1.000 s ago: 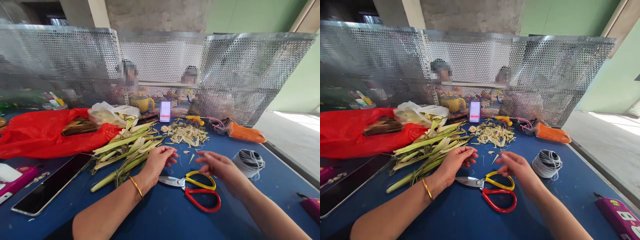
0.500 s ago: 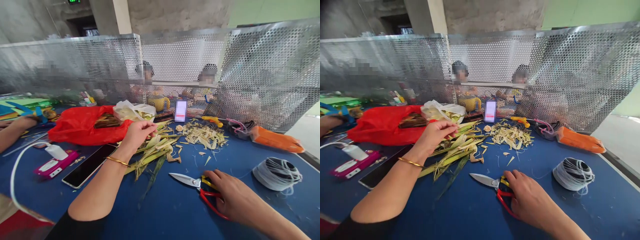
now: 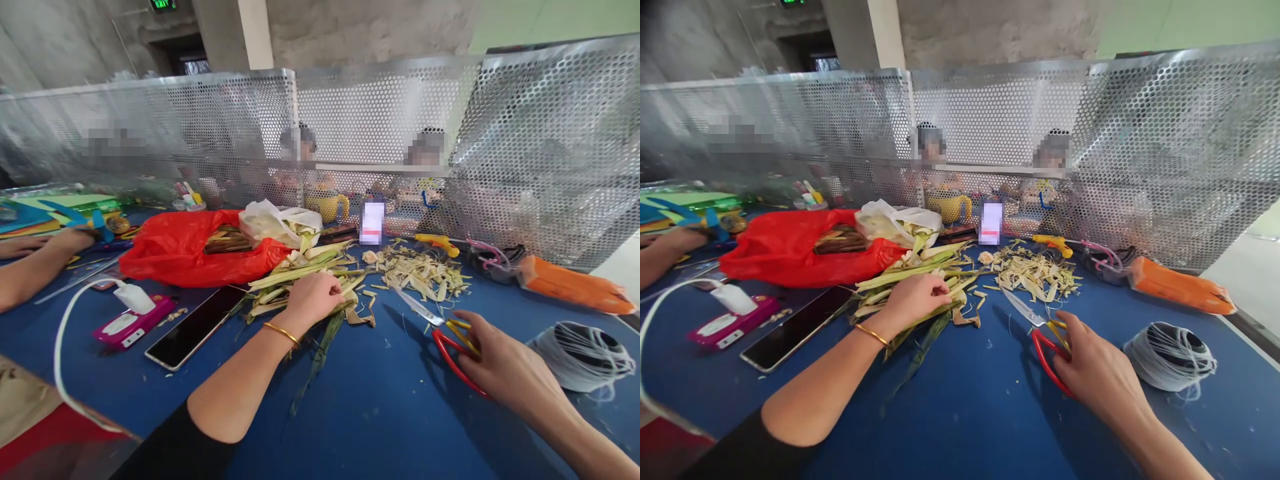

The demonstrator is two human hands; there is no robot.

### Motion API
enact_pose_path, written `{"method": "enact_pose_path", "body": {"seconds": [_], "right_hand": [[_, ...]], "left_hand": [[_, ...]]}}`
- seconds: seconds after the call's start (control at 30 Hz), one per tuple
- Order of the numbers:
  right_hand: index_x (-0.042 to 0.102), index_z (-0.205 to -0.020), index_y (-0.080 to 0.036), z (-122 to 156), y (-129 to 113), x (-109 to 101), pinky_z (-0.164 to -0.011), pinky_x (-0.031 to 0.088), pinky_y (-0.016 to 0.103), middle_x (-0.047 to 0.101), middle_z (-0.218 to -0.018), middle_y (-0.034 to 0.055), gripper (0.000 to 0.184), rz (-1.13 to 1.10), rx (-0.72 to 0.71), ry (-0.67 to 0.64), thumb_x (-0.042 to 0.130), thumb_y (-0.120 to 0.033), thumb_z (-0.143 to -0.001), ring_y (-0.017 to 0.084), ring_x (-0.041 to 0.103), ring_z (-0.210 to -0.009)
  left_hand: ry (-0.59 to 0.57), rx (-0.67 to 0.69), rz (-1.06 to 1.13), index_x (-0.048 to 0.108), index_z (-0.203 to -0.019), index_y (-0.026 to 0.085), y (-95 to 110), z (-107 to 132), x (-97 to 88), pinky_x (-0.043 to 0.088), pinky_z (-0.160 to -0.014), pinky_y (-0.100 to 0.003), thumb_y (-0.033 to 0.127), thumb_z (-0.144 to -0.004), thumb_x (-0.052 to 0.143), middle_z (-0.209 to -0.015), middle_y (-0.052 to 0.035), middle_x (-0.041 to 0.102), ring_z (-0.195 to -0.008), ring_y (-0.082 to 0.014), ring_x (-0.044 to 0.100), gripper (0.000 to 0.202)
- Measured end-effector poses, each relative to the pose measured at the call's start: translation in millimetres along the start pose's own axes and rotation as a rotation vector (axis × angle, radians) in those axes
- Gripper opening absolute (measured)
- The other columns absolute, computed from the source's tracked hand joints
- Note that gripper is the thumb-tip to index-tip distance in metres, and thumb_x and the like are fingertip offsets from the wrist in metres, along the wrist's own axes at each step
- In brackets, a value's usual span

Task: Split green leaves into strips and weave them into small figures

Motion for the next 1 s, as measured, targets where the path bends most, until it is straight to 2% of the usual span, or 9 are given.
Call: {"method": "enact_pose_path", "body": {"seconds": [0.1, 0.27, 0.4, 0.53, 0.63, 0.7, 0.77, 0.9, 1.0], "right_hand": [[0.048, -0.129, -0.017, -0.9, 0.5, 5.8, -0.063, 0.045, 0.033, 0.071, -0.103, 0.0106, 0.054, 0.078, -0.017, -0.017, 0.046, -0.028, -0.077, 0.029, 0.069, -0.085], [0.051, -0.126, -0.017, -0.7, -0.7, 8.1, -0.065, 0.045, 0.032, 0.072, -0.102, 0.0099, 0.049, 0.066, -0.012, -0.075, 0.045, -0.027, -0.078, 0.027, 0.069, -0.087], [0.054, -0.12, -0.019, -1.6, 1.7, 6.8, -0.067, 0.046, 0.031, 0.07, -0.106, 0.0095, 0.042, 0.052, 0.002, -0.117, 0.046, -0.027, -0.08, 0.026, 0.068, -0.091], [0.062, -0.105, -0.022, -1.5, 1.2, -0.3, -0.064, 0.046, 0.031, 0.071, -0.099, 0.0086, 0.029, 0.039, -0.05, -0.092, 0.048, -0.035, -0.083, 0.026, 0.068, -0.085], [0.066, -0.097, -0.024, 0.5, -2.6, -12.9, -0.064, 0.047, 0.033, 0.07, -0.094, 0.007, 0.029, -0.048, -0.064, 0.027, 0.049, -0.045, -0.084, 0.026, 0.067, -0.083], [0.066, -0.1, -0.025, 3.1, -6.9, -21.1, -0.067, 0.049, 0.032, 0.07, -0.097, 0.0063, 0.031, -0.2, -0.057, 0.128, 0.05, -0.047, -0.085, 0.025, 0.067, -0.085], [0.066, -0.102, -0.024, 5.9, -12.6, -22.7, -0.072, 0.051, 0.032, 0.07, -0.098, 0.0062, 0.033, -0.46, -0.041, 0.166, 0.053, -0.048, -0.084, 0.024, 0.067, -0.087], [0.062, -0.107, -0.021, 10.6, -31.5, -6.0, -0.077, 0.053, 0.033, 0.071, -0.102, 0.0087, 0.046, -1.105, 0.006, 0.023, 0.068, -0.052, -0.074, 0.023, 0.067, -0.088], [0.064, -0.099, -0.02, 13.9, -47.1, 8.1, -0.068, 0.051, 0.028, 0.071, -0.092, 0.005, 0.047, -1.344, 0.031, -0.116, 0.079, -0.047, -0.064, 0.018, 0.064, -0.074]], "left_hand": [[0.0, -0.026, -0.075, 0.074, -0.074, 0.023, -1.6, 0.5, 3.6, 0.035, -0.06, -0.027, 0.028, -0.078, 0.061, -0.077, -0.0038, 0.072, -0.075, -0.0196, 0.063, 0.014], [-0.059, -0.018, -0.096, 0.071, -0.07, 0.022, -1.6, 3.3, 6.1, 0.036, -0.06, -0.027, 0.026, -0.073, 0.065, -0.076, -0.0051, 0.071, -0.072, -0.0212, 0.062, 0.008], [0.025, -0.026, -0.079, 0.067, -0.066, 0.02, -4.0, 2.8, -3.8, 0.037, -0.061, -0.028, 0.018, -0.075, 0.057, -0.07, -0.0055, 0.068, -0.071, -0.0213, 0.062, 0.013], [0.085, -0.042, 0.297, 0.066, -0.072, 0.02, -0.2, 2.9, -8.7, 0.04, -0.063, -0.027, 0.022, -0.075, 0.058, -0.072, -0.0029, 0.068, -0.069, -0.0182, 0.06, 0.008], [-0.088, -0.068, 0.837, 0.063, -0.075, 0.018, 20.1, 10.7, 10.5, 0.042, -0.061, -0.025, 0.024, -0.074, 0.062, -0.071, -0.0015, 0.067, -0.064, -0.0146, 0.059, 0.007], [-0.215, -0.123, 1.087, 0.061, -0.073, 0.018, 38.0, 20.7, 26.6, 0.043, -0.059, -0.025, 0.027, -0.073, 0.066, -0.066, 0.0002, 0.064, -0.059, -0.0128, 0.058, 0.01], [-0.274, -0.13, 1.174, 0.061, -0.071, 0.018, 54.4, 30.9, 37.2, 0.044, -0.059, -0.024, 0.025, -0.07, 0.07, -0.064, 0.0014, 0.063, -0.058, -0.0115, 0.056, 0.011], [-0.341, -0.135, 1.187, 0.062, -0.071, 0.017, 72.7, 44.9, 50.5, 0.044, -0.058, -0.023, 0.024, -0.07, 0.069, -0.066, 0.0018, 0.063, -0.059, -0.0108, 0.057, 0.01], [-0.392, -0.12, 1.152, 0.062, -0.073, 0.015, 79.2, 49.8, 56.8, 0.044, -0.057, -0.023, 0.024, -0.069, 0.069, -0.067, 0.0006, 0.064, -0.061, -0.0118, 0.06, 0.012]]}}
Point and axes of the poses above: each hand's wrist, its own z-axis away from the middle knuckle, its own x-axis out of the palm, y = z × x, the point moved 6 cm from there along -z, towards the middle knuckle
